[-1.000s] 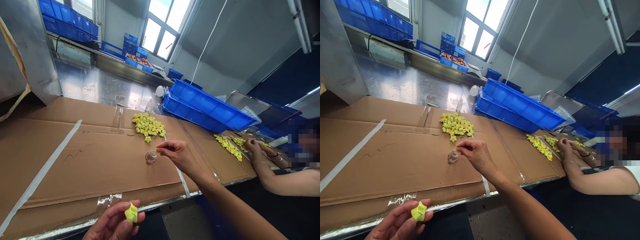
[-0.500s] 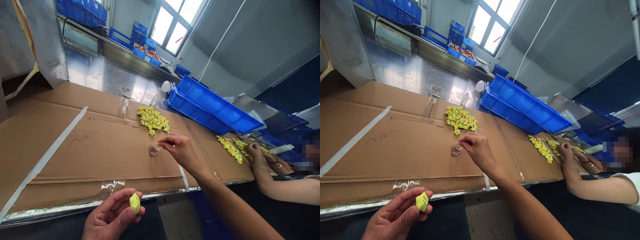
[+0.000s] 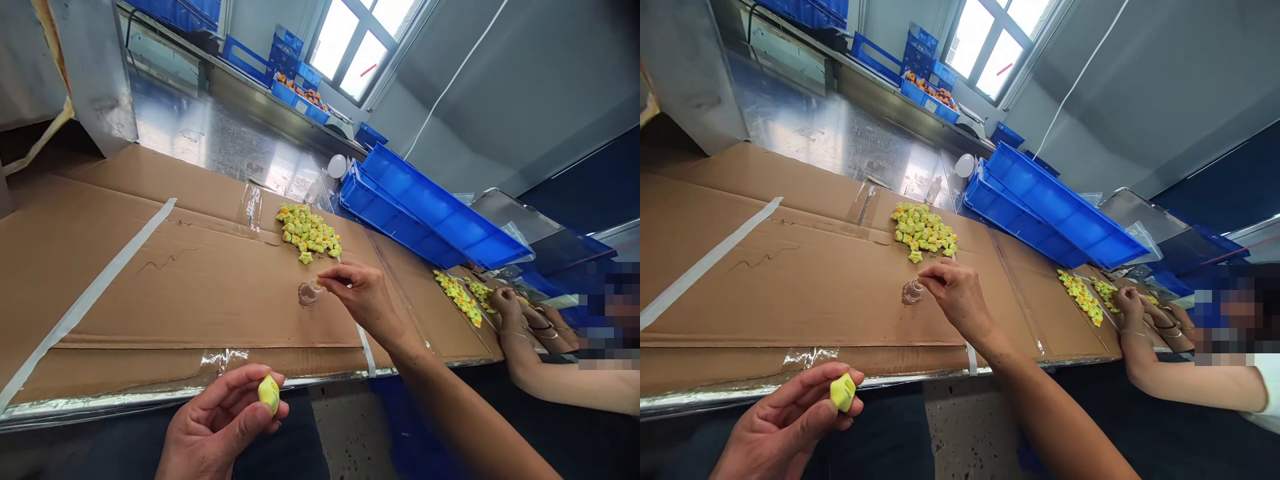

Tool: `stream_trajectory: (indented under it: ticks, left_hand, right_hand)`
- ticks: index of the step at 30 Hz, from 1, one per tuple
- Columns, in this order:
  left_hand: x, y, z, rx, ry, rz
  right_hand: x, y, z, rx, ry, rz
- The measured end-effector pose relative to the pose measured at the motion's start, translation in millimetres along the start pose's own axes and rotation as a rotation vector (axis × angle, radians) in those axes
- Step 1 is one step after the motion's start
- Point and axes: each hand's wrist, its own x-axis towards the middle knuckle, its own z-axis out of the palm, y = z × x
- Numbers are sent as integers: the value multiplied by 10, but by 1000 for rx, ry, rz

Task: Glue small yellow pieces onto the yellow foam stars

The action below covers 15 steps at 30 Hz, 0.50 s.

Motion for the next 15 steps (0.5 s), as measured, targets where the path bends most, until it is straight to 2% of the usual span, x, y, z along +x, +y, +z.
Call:
stream_trajectory:
  ticks: [15]
  left_hand:
    - [1,4,-6,-2,-20,-6]
  right_hand:
    - [13,-75,-32,3,-22,5]
